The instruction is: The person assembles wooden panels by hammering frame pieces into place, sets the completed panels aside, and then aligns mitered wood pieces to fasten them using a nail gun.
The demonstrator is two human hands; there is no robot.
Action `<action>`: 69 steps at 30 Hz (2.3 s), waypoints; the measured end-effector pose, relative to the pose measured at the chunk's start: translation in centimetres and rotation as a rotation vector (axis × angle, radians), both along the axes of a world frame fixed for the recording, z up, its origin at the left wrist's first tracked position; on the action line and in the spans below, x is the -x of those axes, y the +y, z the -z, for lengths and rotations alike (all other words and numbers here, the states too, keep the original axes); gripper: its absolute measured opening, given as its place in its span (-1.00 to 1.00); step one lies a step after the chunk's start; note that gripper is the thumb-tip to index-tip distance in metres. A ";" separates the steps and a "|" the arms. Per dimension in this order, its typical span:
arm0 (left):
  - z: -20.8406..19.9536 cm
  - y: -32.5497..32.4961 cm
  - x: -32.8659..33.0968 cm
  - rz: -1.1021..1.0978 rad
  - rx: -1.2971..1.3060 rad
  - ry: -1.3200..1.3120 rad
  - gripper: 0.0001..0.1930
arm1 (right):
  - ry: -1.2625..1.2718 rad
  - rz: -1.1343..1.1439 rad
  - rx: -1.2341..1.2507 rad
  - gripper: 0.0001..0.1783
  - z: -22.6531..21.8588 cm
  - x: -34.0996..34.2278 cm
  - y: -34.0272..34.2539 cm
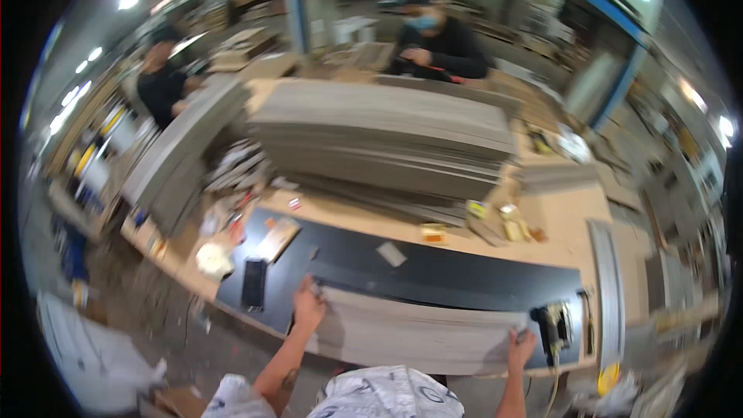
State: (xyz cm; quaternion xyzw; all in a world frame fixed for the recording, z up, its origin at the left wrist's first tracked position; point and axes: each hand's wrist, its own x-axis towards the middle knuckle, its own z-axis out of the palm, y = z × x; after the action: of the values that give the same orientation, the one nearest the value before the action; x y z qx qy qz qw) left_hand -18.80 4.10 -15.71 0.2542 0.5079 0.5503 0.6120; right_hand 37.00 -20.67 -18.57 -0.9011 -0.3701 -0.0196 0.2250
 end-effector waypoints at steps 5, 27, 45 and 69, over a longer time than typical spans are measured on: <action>0.7 -1.2 1.6 0.154 -0.186 1.372 -0.26 | 0.022 -0.071 0.022 -0.38 0.5 -1.0 0.8; -2.2 -7.6 -3.6 -0.260 -0.078 1.373 -0.22 | 0.069 -0.143 0.285 -0.37 -4.6 -2.2 3.1; -4.5 -16.8 -10.1 -0.477 0.316 -0.068 -0.29 | 0.528 -0.229 0.166 -0.48 -3.8 -2.8 0.0; -7.3 -22.0 -24.1 -0.238 0.524 -0.198 -0.34 | 0.596 -0.157 0.181 -0.37 -5.9 -0.2 -6.9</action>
State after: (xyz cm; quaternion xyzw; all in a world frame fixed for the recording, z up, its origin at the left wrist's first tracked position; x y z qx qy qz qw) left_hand 5.26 -17.93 -8.39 -0.0286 0.5966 0.4905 0.6345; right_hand 37.16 -27.62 -12.68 -0.8523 -0.3565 0.2956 0.2433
